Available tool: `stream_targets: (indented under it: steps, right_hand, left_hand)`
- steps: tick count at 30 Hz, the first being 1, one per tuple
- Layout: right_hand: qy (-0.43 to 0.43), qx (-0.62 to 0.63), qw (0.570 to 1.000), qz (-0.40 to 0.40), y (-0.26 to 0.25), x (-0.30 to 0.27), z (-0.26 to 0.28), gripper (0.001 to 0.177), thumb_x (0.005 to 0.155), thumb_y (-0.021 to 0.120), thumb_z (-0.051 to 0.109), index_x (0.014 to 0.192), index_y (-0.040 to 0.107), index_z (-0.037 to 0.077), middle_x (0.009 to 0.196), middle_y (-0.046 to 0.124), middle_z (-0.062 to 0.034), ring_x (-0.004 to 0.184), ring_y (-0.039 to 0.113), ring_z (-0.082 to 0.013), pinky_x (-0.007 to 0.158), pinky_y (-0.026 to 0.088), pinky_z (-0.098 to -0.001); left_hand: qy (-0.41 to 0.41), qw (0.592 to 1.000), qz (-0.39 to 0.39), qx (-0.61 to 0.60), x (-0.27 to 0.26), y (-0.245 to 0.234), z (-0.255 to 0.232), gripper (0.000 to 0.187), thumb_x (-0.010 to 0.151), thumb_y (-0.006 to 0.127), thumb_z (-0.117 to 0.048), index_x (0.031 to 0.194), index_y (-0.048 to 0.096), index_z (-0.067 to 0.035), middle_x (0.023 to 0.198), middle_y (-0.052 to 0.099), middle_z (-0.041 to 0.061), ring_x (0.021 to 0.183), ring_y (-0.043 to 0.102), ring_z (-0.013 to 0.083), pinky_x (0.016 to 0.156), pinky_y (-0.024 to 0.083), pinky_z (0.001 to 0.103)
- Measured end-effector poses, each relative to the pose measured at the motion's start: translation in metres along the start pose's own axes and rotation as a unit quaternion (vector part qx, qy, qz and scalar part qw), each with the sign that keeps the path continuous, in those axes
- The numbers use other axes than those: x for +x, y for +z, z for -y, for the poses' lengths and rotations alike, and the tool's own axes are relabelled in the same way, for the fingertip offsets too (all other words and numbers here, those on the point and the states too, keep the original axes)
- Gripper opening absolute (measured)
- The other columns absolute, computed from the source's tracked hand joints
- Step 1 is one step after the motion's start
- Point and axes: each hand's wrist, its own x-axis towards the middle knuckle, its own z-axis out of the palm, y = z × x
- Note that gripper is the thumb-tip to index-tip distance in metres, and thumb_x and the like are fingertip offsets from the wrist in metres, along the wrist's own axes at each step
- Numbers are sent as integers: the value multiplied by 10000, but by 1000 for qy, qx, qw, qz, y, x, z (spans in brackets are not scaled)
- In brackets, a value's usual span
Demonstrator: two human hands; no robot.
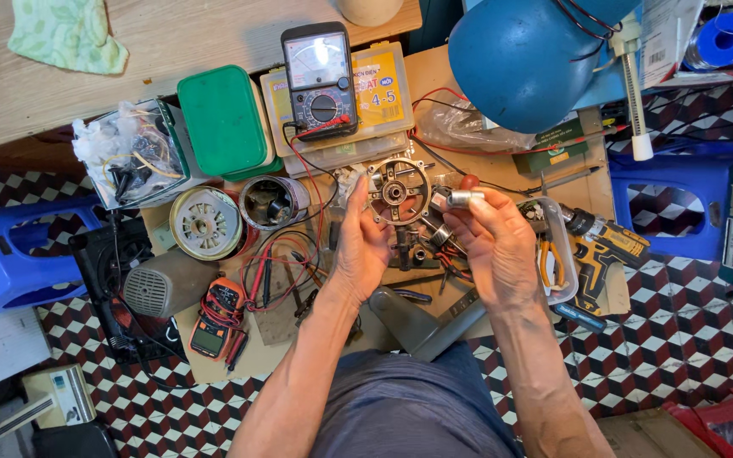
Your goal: The person opens a Makita toolbox and selects a socket and ratchet. They then work at a cluttered workbench, using the ratchet to tighten a bolt on a circular metal component, likely a motor stator. The person repeatedly assembles and disassembles the component to check the fit.
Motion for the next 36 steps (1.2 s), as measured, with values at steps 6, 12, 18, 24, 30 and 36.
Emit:
stream_targets:
  steps: [6,12,18,24,30,36]
  right_hand:
    - [66,132,989,-12,-15,7,-15,291,966,685,100,1224,627,-24,1183,685,-165,1163,687,-311,1021,560,-383]
    - [117,227,966,-35,-26,13,-21,295,971,669,86,1209,624,-84,1209,683,-213,1143,677,-311,999,578,-364]
    - [117,257,958,-52,-28,15,-22,259,987,638,57,1198,619,-92,1184,688,-207,1130,692,-310,967,599,-357]
    - [122,267,954,-53,-30,18,-23,253,990,638,49,1204,625,-85,1158,703,-183,1108,698,-305,957,606,-355]
    - [122,289,949,-34,-30,21,-23,251,994,633,25,1226,640,-72,1154,701,-171,1102,700,-297,952,611,-358]
    - [121,294,947,-41,-30,24,-26,235,986,635,21,1204,643,-67,1162,721,-130,1080,707,-290,934,615,-355]
  left_hand:
    - [-34,999,-15,18,-3,4,-3,668,928,506,-646,1304,632,-109,1183,732,36,1106,671,158,947,564,402]
    - [4,1000,-4,12,0,1,3,650,919,580,-618,1323,596,-109,1206,711,46,1137,654,178,958,562,401]
    - [7,999,-30,33,1,-1,8,606,935,621,-589,1332,556,-135,1196,678,61,1036,628,134,880,565,360]
    - [4,1000,-15,18,2,4,9,647,944,587,-593,1356,560,-95,1181,695,80,1059,654,175,911,592,408]
    - [-19,1000,-5,22,6,5,9,717,937,522,-652,1345,585,-65,1215,702,109,1076,676,209,910,600,409]
    - [-4,999,-15,41,8,4,14,752,946,532,-676,1354,599,-48,1214,705,100,1082,649,172,925,563,336]
